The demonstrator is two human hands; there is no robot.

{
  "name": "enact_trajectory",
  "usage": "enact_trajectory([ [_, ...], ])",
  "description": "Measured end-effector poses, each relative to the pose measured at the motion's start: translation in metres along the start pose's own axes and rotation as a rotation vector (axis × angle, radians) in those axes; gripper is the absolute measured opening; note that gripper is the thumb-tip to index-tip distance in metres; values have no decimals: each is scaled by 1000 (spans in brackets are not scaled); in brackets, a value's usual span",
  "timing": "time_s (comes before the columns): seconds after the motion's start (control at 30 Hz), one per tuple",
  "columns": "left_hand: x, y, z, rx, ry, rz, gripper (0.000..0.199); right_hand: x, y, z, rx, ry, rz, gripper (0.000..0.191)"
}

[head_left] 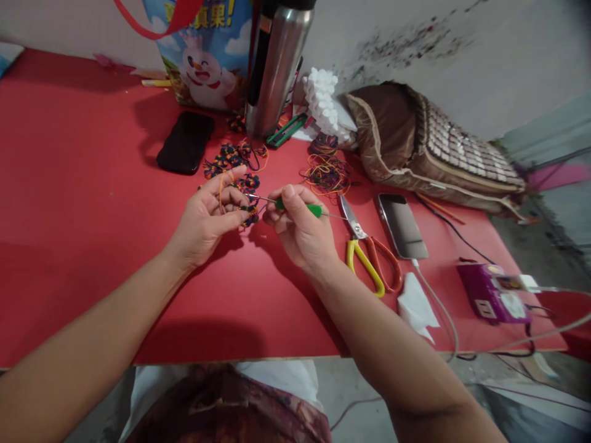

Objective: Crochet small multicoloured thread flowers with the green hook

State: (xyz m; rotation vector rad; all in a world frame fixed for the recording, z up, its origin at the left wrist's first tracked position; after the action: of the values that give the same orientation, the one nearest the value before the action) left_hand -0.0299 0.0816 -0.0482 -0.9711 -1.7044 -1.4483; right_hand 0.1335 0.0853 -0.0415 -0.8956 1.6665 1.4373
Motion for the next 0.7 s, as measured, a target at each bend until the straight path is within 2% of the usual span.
enact_trajectory([
  [0.17,3,1,-2,0,5,16,73,-1,0,0,-5,-2,-27,44],
  [0.4,5,2,-4,-4,68,62,63,-6,-3,1,-44,-97,-137,43],
  [0.7,8,2,-7,6,195,182,59,-17,-6,-2,-122,-338,-351,38],
])
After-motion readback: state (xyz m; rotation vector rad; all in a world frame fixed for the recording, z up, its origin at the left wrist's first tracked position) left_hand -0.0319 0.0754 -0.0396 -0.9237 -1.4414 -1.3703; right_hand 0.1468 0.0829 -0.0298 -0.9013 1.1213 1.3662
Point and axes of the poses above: each hand's wrist, its own z-axis towards the middle knuckle, its own y-axis out of the palm, x = y × z, the point moved 5 cm from there along z, towards the middle knuckle, and after that the axes turned 10 degrees about x, right-handed, at the moved point
